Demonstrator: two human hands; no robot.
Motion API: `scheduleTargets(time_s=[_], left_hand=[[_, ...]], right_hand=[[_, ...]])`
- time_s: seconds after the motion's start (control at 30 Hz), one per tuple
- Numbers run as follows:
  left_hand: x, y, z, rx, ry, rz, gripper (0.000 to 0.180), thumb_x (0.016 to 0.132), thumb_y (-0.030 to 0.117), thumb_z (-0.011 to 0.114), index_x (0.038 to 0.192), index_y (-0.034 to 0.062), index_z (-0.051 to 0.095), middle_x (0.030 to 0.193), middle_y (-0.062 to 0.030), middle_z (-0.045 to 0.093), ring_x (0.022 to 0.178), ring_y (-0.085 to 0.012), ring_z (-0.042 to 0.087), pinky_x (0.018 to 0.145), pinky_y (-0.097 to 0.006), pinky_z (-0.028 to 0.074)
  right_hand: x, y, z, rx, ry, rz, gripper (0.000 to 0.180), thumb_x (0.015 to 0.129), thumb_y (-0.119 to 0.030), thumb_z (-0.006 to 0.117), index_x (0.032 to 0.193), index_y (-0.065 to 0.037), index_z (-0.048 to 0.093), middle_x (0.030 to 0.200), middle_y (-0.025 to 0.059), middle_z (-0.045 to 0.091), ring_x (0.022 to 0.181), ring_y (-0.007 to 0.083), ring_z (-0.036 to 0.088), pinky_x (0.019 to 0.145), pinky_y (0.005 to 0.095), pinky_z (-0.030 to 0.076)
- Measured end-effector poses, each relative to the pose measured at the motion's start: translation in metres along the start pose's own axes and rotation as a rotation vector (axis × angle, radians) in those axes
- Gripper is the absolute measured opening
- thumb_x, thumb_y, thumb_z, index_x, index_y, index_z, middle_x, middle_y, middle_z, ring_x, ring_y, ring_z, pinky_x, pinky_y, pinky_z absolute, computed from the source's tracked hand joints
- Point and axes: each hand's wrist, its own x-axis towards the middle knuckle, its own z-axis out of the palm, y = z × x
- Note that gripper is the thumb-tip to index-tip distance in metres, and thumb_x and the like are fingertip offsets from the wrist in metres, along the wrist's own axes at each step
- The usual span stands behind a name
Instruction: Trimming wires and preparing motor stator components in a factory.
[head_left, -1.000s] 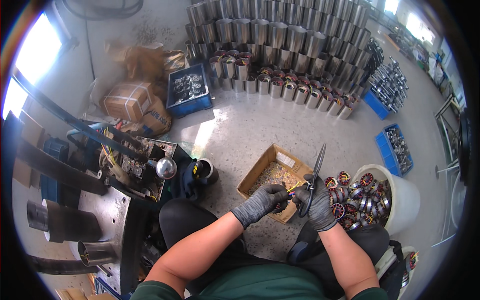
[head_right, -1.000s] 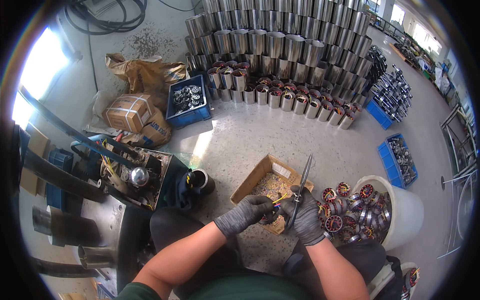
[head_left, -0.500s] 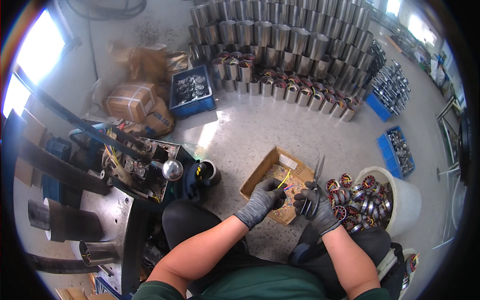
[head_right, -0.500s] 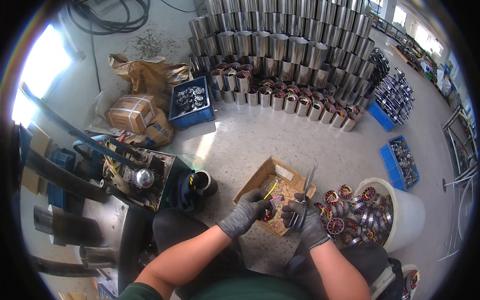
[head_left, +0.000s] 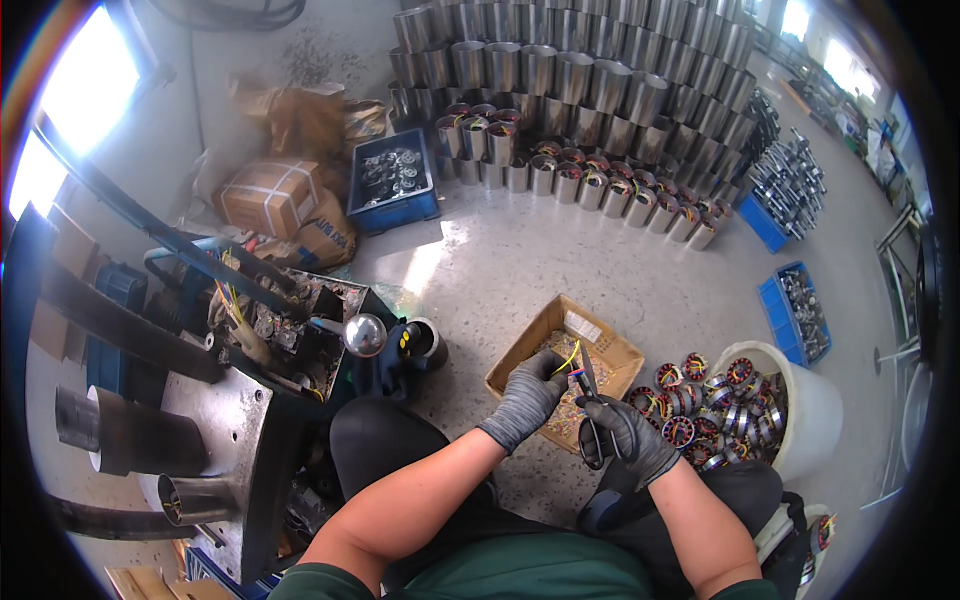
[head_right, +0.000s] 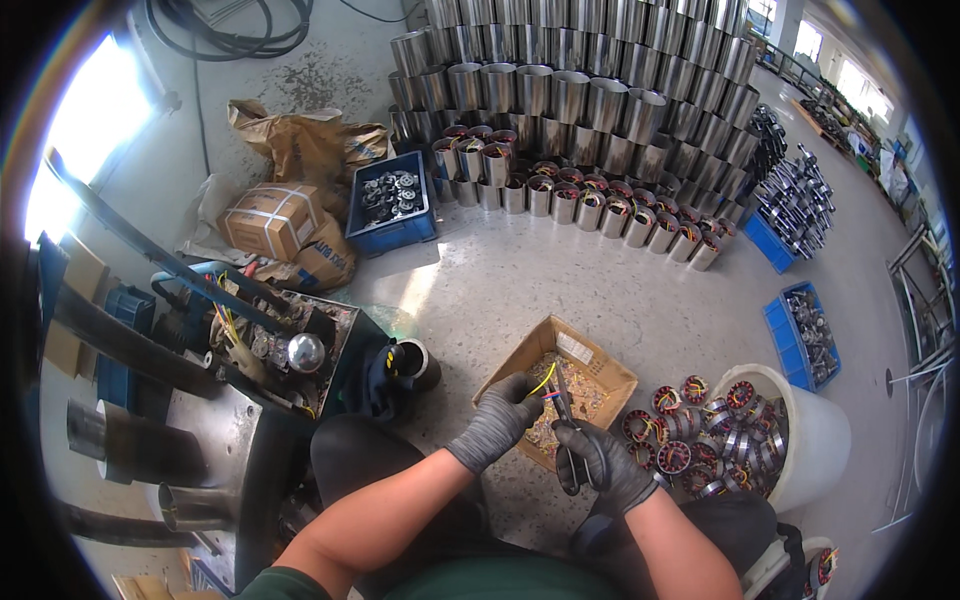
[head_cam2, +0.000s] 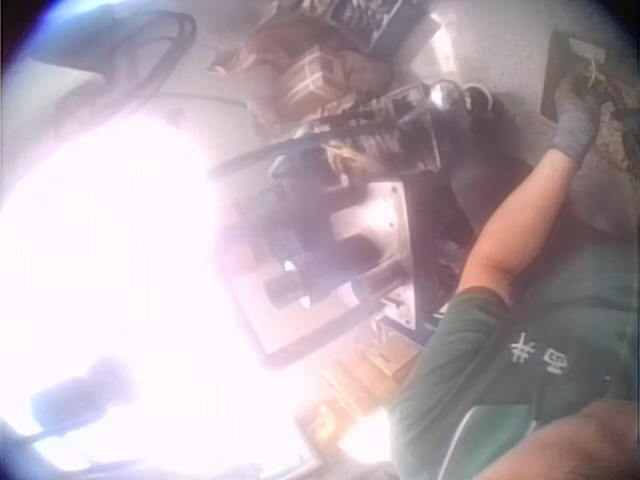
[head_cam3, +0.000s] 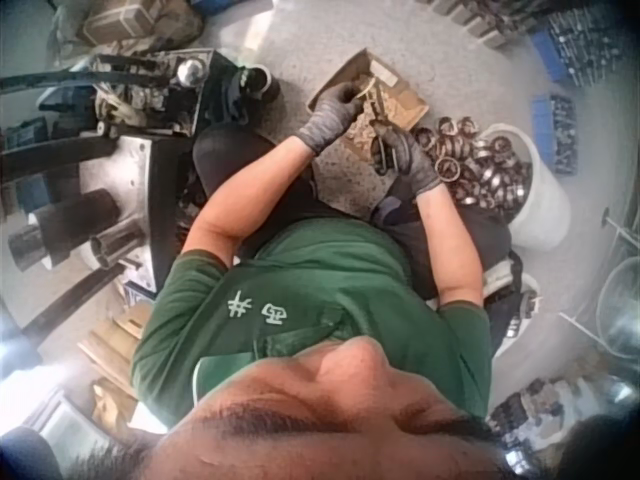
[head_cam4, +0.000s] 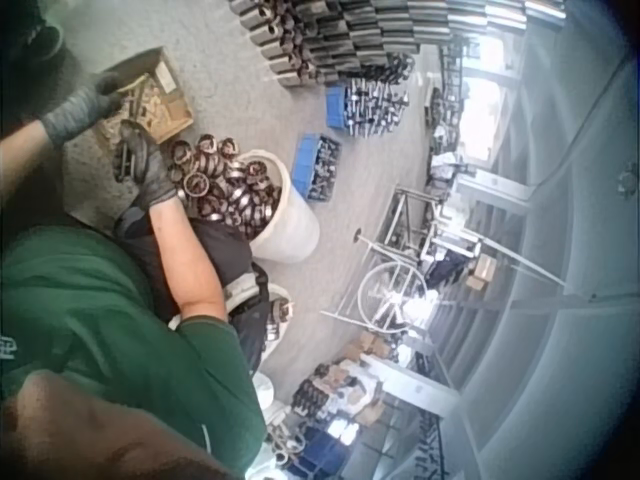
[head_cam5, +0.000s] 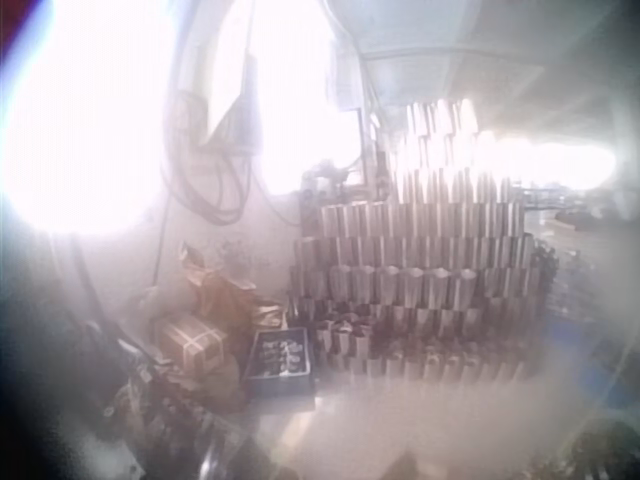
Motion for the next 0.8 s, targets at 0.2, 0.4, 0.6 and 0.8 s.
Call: scheduleTargets(time_s=[0.2,0.4,0.6,0.8], left_hand=[[-0.001,-0.01,0.006,-0.045,0.013,-0.012,0.019,0.093,0.012,0.063,0.105,-0.0017,0.064,0.089,-0.0138,0.07,0.08,-0.0176,0.066,0.073,-0.034,0.053],[-0.001,-0.001,0.009,-0.182,-0.03,-0.189,0.021,0.099,0.011,0.057,0.114,-0.0025,0.061,0.093,-0.0072,0.065,0.078,-0.0137,0.061,0.071,-0.03,0.054],[0.009,-0.039,0.015,-0.072,0.092,-0.052,0.019,0.1,0.009,0.053,0.115,-0.0023,0.058,0.09,-0.0087,0.063,0.072,-0.014,0.059,0.064,-0.029,0.053],[0.014,-0.045,0.009,-0.026,0.131,-0.098,0.024,0.098,0.012,0.053,0.117,0.0006,0.061,0.075,-0.0181,0.068,0.063,-0.0232,0.067,0.061,-0.039,0.054]], right_hand=[[0.003,-0.001,0.004,0.081,0.029,-0.002,0.043,0.097,-0.039,0.058,0.114,0.0,0.055,0.062,0.0062,0.058,0.045,0.0159,0.056,0.042,0.0277,0.045],[0.009,0.023,-0.005,0.106,0.074,-0.048,0.035,0.088,-0.011,0.055,0.118,0.006,0.051,0.058,0.0071,0.055,0.038,0.017,0.051,0.035,0.0276,0.04],[0.006,0.027,0.005,0.046,0.11,-0.01,0.038,0.085,-0.006,0.054,0.121,0.006,0.051,0.064,0.0059,0.054,0.046,0.0147,0.05,0.045,0.0287,0.044],[0.005,0.028,0.011,0.085,0.077,-0.044,0.033,0.088,-0.008,0.058,0.119,0.004,0.051,0.062,0.0042,0.053,0.04,0.0142,0.048,0.036,0.0273,0.04]])
